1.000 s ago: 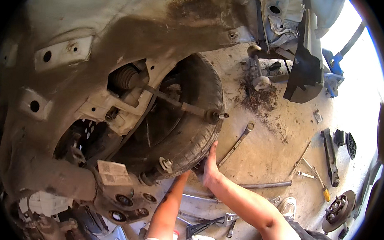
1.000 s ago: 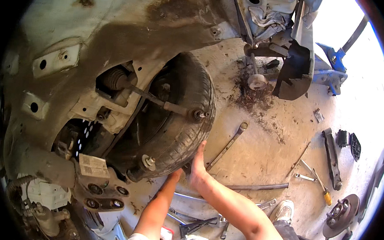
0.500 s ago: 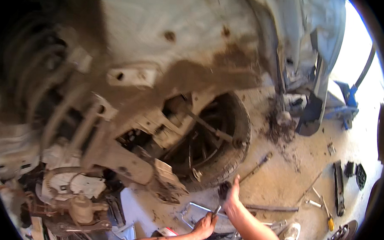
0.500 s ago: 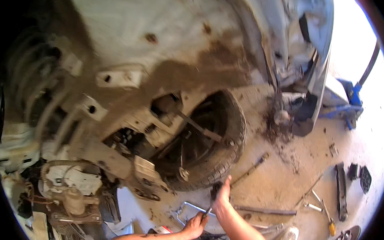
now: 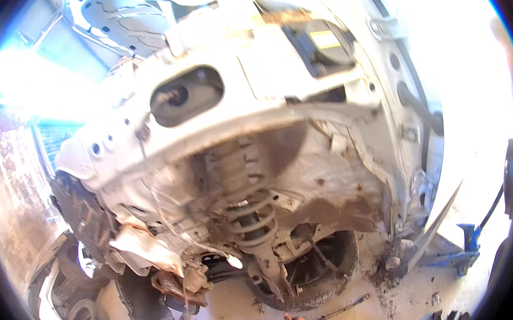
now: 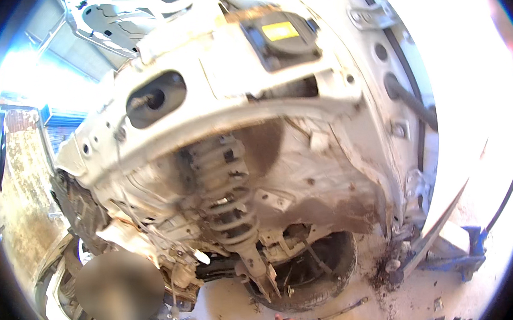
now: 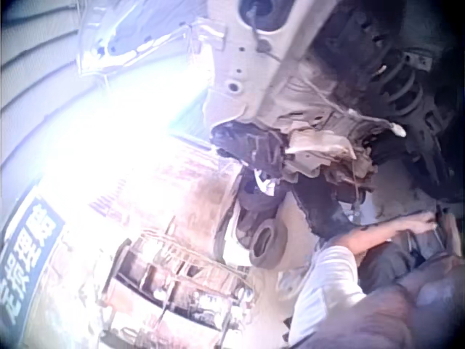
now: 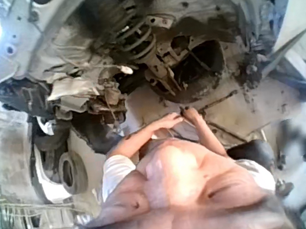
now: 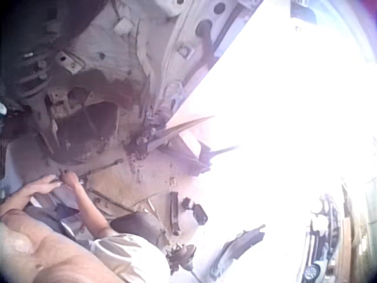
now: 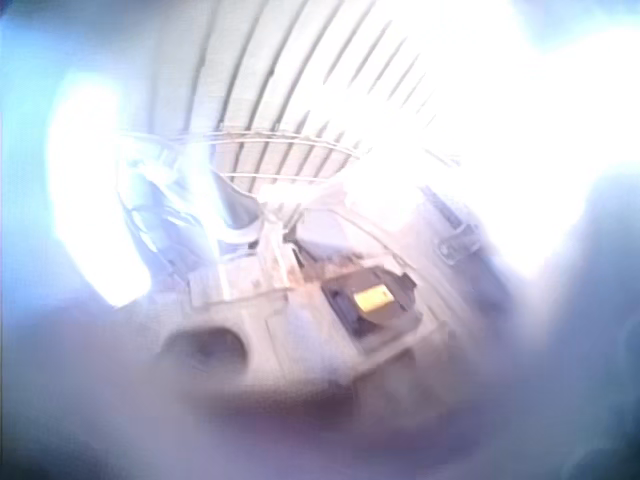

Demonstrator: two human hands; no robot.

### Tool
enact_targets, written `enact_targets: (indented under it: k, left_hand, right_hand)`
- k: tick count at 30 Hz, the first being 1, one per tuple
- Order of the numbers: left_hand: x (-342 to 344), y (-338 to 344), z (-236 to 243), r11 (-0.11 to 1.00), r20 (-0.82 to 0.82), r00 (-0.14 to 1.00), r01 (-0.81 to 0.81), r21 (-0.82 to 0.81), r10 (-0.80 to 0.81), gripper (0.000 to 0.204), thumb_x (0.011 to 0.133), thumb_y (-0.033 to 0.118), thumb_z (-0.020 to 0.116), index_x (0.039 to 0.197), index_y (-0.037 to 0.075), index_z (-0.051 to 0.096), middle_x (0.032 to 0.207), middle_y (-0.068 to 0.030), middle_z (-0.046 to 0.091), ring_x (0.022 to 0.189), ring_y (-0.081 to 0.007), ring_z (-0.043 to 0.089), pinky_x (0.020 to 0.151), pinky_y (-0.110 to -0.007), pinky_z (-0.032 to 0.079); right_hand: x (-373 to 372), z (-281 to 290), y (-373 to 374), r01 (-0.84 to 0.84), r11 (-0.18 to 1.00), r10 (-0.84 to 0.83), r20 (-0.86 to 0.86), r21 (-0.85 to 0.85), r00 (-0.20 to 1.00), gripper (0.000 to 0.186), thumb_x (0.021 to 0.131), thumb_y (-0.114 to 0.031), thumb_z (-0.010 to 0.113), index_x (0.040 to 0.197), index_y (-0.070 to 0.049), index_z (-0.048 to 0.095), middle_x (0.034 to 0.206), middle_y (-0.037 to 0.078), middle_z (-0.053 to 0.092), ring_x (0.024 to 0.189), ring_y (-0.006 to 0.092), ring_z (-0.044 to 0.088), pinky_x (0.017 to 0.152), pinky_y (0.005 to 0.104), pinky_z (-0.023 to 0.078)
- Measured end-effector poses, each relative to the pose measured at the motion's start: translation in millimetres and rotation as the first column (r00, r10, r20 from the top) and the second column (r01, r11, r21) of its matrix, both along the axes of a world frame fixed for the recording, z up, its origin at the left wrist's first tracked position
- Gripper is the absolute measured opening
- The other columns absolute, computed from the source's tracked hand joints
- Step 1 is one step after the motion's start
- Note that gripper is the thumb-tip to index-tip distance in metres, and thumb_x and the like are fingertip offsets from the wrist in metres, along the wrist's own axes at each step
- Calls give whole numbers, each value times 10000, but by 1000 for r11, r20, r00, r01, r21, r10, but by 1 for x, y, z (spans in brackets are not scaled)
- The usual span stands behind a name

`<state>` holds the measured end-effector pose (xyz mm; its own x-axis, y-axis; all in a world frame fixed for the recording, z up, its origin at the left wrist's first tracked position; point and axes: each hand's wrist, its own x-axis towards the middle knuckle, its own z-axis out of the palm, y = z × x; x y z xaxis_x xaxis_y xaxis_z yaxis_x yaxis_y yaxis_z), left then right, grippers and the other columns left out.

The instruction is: The person sits on the garage floor and works on the front suspension of a lifted car. They use a wrench to tighten bolts on a control arm, then retrieve bolts from a small container and install them by hand. Finally, they reach into the engine bay to adjust a component near the battery.

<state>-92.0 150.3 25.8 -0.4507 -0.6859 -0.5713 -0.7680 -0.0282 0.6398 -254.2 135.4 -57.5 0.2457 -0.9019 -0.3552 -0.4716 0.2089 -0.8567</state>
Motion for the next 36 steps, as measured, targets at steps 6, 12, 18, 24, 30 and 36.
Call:
enact_targets:
  k: [6, 12, 18, 24, 30, 36]
  left_hand:
    - [36, 43, 38, 810, -183, 798, -524, 261, 575, 442, 992, 385, 496, 1222, 20, 592, 1228, -136, 585, 1135, -237, 528, 971, -376, 438]
    - [58, 163, 159, 830, 182, 843, -419, -368, 506, 374, 974, 307, 499, 1240, 62, 596, 1272, -247, 536, 1186, -363, 526, 965, -445, 452]
    - [58, 236, 326, 727, 270, 692, -684, -51, 670, 416, 970, 340, 498, 1247, 41, 580, 1260, -253, 546, 1179, -375, 531, 967, -444, 449]
    - [87, 334, 440, 519, 319, 494, -855, 8, 809, 461, 966, 373, 497, 1254, 19, 564, 1249, -259, 555, 1171, -387, 537, 969, -442, 447]
    - [82, 418, 465, 310, 286, 295, -951, -10, 912, 509, 962, 406, 496, 1262, -2, 547, 1237, -266, 564, 1164, -398, 542, 971, -440, 445]
    - [39, 460, 429, 315, 186, 332, -942, 116, 925, 558, 957, 438, 495, 1269, -23, 531, 1225, -272, 574, 1157, -410, 548, 972, -438, 442]
  right_hand:
    - [-7, 88, 18, -236, 950, 219, -103, -204, 970, 502, 963, -440, 446, 1049, -3, 679, 936, 242, 686, 872, 419, 651, 770, 495, 518]
    - [-33, 106, 28, -494, 863, 416, -404, -106, 815, 568, 955, -473, 426, 1027, 39, 661, 837, 172, 665, 744, 266, 616, 678, 413, 489]
    - [-90, 384, 74, -71, 928, 219, -382, 365, 898, 985, 847, -810, 250, 1078, 54, 664, 1113, 274, 643, 1122, 374, 602, 954, 431, 473]
    - [-145, 450, 139, 26, 918, 235, -596, 395, 768, 871, 880, -765, 240, 997, -53, 728, 1058, 260, 663, 1109, 379, 605, 965, 435, 467]
    - [-159, 526, 165, -22, 889, 250, -444, 457, 860, 763, 907, -718, 280, 911, -116, 748, 991, 242, 676, 999, 405, 634, 897, 457, 487]
    - [-149, 543, 179, -229, 880, 426, -481, 415, 766, 704, 921, -673, 339, 987, -80, 712, 929, 224, 690, 959, 404, 646, 855, 464, 499]
